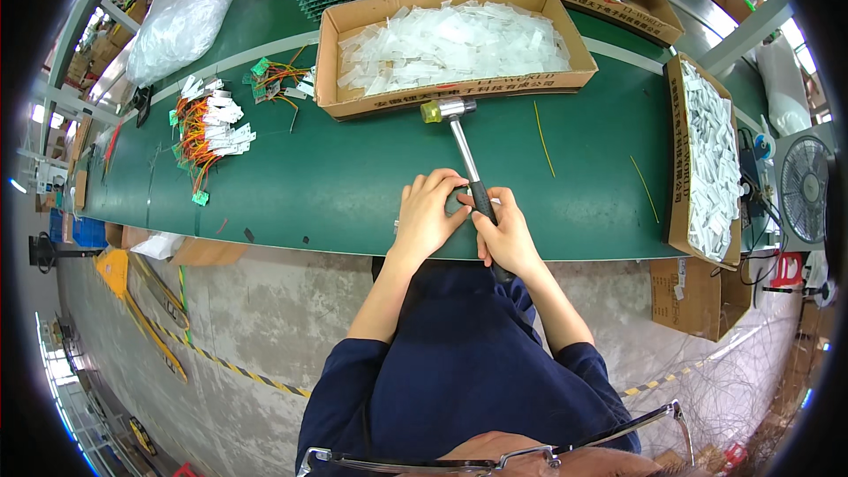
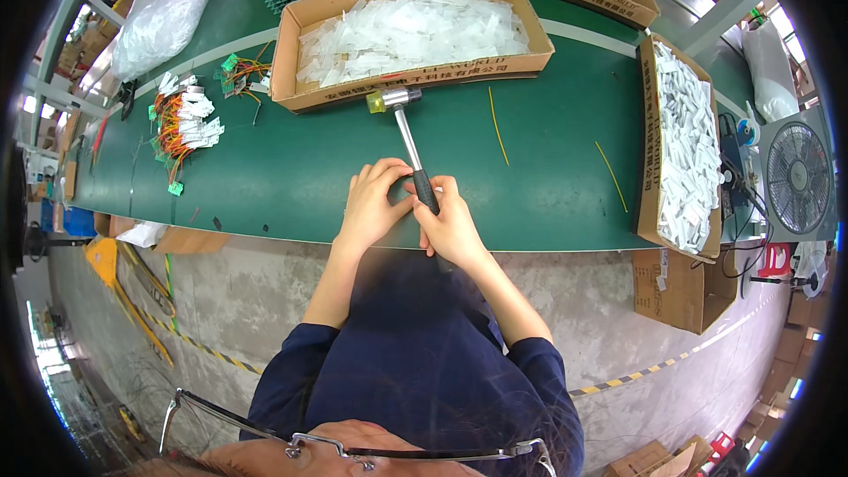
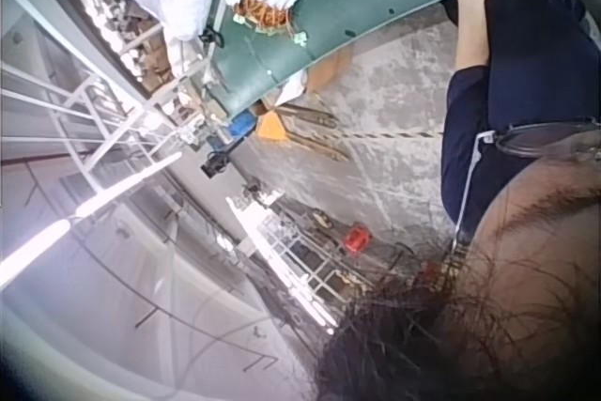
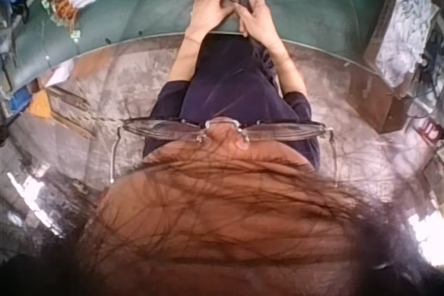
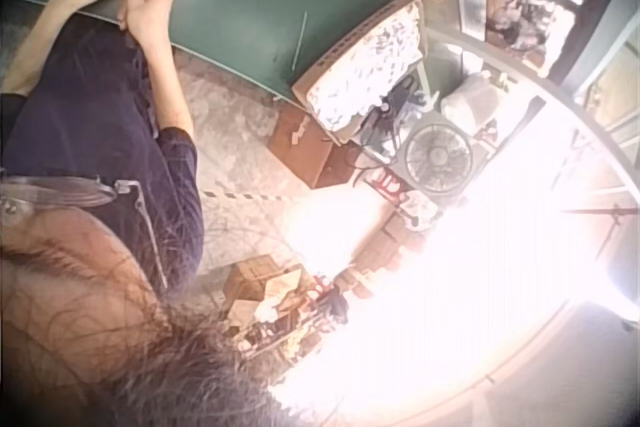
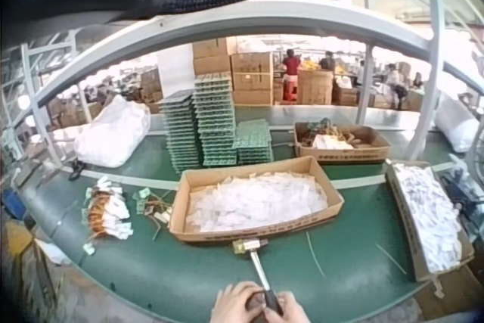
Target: Assemble small plastic electronic components using a rubber mallet at a workbench.
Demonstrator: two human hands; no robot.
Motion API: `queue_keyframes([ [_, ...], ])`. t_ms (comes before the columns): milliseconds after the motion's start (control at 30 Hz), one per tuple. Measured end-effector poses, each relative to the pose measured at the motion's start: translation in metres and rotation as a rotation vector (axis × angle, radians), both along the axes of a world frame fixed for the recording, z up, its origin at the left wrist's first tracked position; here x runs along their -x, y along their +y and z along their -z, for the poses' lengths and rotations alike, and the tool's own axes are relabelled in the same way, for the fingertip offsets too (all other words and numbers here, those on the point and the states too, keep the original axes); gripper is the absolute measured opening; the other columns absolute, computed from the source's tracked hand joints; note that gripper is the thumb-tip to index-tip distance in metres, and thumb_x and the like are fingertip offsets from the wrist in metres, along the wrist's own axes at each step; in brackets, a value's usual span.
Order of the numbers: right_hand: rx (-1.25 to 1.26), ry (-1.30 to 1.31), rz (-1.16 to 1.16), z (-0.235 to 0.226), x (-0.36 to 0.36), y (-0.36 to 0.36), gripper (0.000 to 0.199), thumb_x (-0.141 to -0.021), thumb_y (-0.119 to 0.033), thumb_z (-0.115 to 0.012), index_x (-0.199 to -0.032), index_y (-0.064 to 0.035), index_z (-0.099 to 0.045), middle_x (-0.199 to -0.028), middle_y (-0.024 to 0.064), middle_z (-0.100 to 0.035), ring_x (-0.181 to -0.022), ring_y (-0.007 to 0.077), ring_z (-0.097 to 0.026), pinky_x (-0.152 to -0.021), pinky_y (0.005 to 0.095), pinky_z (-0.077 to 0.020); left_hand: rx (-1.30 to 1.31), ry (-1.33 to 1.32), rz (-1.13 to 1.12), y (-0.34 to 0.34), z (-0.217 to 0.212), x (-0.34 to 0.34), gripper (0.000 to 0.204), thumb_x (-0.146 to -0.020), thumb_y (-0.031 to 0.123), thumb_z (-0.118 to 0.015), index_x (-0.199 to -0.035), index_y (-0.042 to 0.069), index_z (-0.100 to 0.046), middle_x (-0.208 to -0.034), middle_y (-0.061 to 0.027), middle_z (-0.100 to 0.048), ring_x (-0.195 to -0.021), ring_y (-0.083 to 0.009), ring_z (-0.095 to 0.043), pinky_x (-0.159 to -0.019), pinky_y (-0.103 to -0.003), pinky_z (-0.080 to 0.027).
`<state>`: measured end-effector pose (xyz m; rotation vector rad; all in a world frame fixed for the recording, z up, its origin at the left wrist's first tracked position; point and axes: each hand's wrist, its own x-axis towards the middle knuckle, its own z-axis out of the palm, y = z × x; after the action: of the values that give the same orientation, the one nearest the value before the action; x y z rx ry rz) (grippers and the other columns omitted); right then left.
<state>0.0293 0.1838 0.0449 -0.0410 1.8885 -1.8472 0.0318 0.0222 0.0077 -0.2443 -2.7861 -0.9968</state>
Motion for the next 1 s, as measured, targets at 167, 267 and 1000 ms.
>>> queue_keyframes([
  [167,0.021,0.051,0.082,0.007,-0.008,0.003,0.028,-0.094,-0.003,-0.049,-0.114,0.0055,-0.032,-0.119,0.0205,-0.062,-0.045,0.0123,-0.056,-0.037,0.0257,-0.0451,-0.024,0.001,0.003,0.002,-0.006,-0.001,0.039,-0.073,0.018,-0.077,-0.109,0.012,-0.065,-0.113,0.0018,-0.059,-0.101,-0.0223,-0.054,-0.086,-0.036,-0.039],
  [267,0.016,0.071,0.117,0.010,-0.007,0.001,0.028,-0.094,-0.004,-0.049,-0.114,0.0049,-0.032,-0.101,0.0187,-0.064,-0.045,0.0122,-0.055,-0.037,0.0257,-0.0446,-0.027,-0.073,-0.003,0.002,-0.010,-0.001,0.038,-0.073,0.016,-0.077,-0.110,0.012,-0.066,-0.117,0.0020,-0.060,-0.102,-0.0219,-0.055,-0.089,-0.035,-0.039],
  [1000,0.097,0.049,0.069,0.018,-0.012,-0.017,0.020,-0.097,-0.002,-0.045,-0.113,0.0017,-0.033,-0.087,0.0158,-0.063,-0.041,0.0117,-0.052,-0.035,0.0235,-0.0415,-0.045,-0.050,0.003,0.000,-0.004,0.002,0.042,-0.069,0.016,-0.078,-0.108,0.010,-0.064,-0.113,0.0006,-0.060,-0.100,-0.0238,-0.054,-0.085,-0.036,-0.039],
])
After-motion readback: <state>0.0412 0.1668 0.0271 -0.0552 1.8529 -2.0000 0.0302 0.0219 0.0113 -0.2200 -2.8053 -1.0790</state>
